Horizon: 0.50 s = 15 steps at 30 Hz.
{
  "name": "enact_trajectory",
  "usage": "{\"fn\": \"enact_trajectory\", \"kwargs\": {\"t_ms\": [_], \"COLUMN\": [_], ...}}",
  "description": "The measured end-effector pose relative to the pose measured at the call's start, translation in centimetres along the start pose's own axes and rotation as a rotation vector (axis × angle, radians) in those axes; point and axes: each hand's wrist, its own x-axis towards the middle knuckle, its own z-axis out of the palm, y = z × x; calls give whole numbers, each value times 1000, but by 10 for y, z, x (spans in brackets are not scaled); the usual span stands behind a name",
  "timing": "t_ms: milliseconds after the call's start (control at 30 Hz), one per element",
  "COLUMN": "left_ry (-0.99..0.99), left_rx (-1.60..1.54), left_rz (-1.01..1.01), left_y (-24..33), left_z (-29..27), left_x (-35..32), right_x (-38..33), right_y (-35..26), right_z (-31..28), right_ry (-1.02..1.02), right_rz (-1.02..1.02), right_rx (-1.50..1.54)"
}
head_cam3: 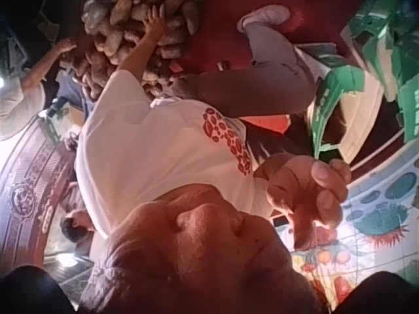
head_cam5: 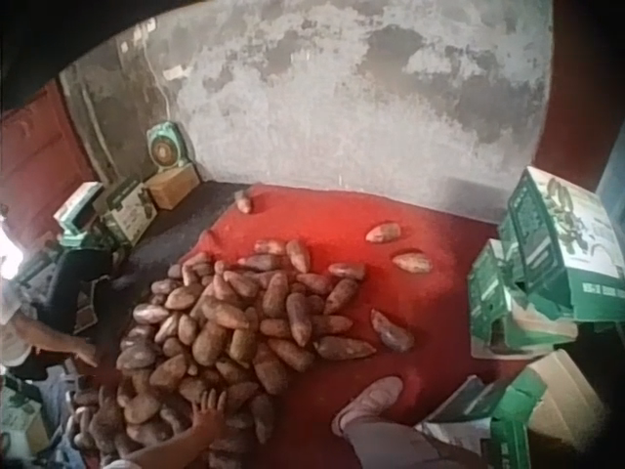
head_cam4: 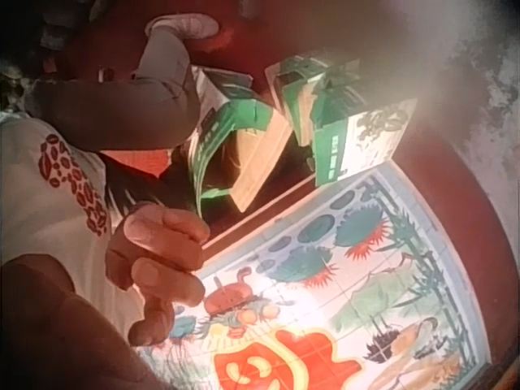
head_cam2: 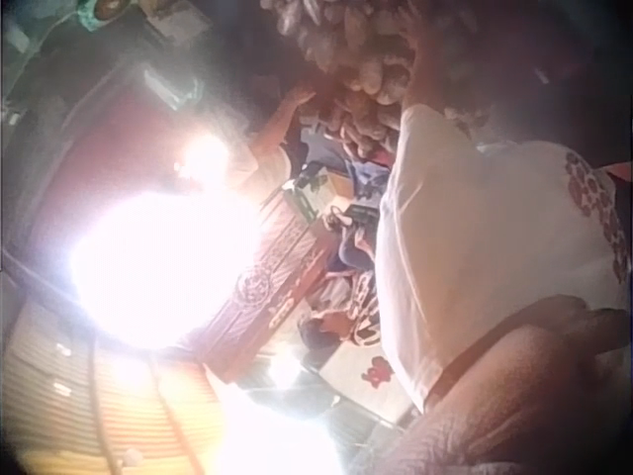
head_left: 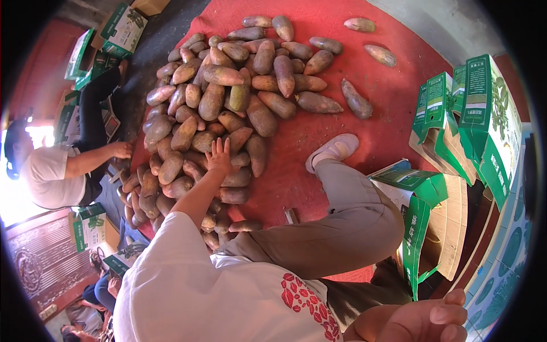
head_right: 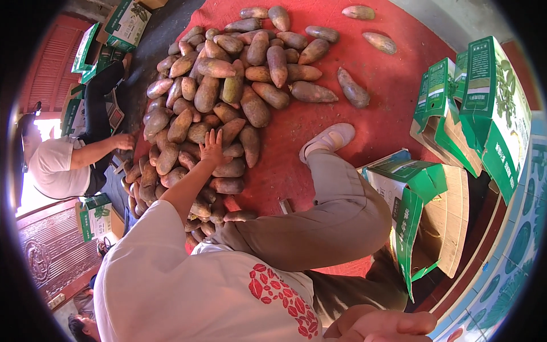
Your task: Sorting and packing lotus roots from a large pile into cardboard boxes and weighing them.
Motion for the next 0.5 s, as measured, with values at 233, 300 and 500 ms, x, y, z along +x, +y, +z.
{"fn": "enact_trajectory", "kwargs": {"t_ms": [233, 300, 500], "left_ry": [-36, -42, -37], "left_rx": [39, 44, 33], "left_rz": [-12, -17, 20], "left_y": [1, -3, 8], "left_z": [-5, -4, -9], "left_x": [-2, -2, -4], "right_x": [9, 11, 18], "right_y": [1, 0, -11], "right_z": [1, 5, -2], "right_ry": [-108, -93, -136], "right_rz": [27, 57, 103], "right_rx": [134, 172, 177]}}
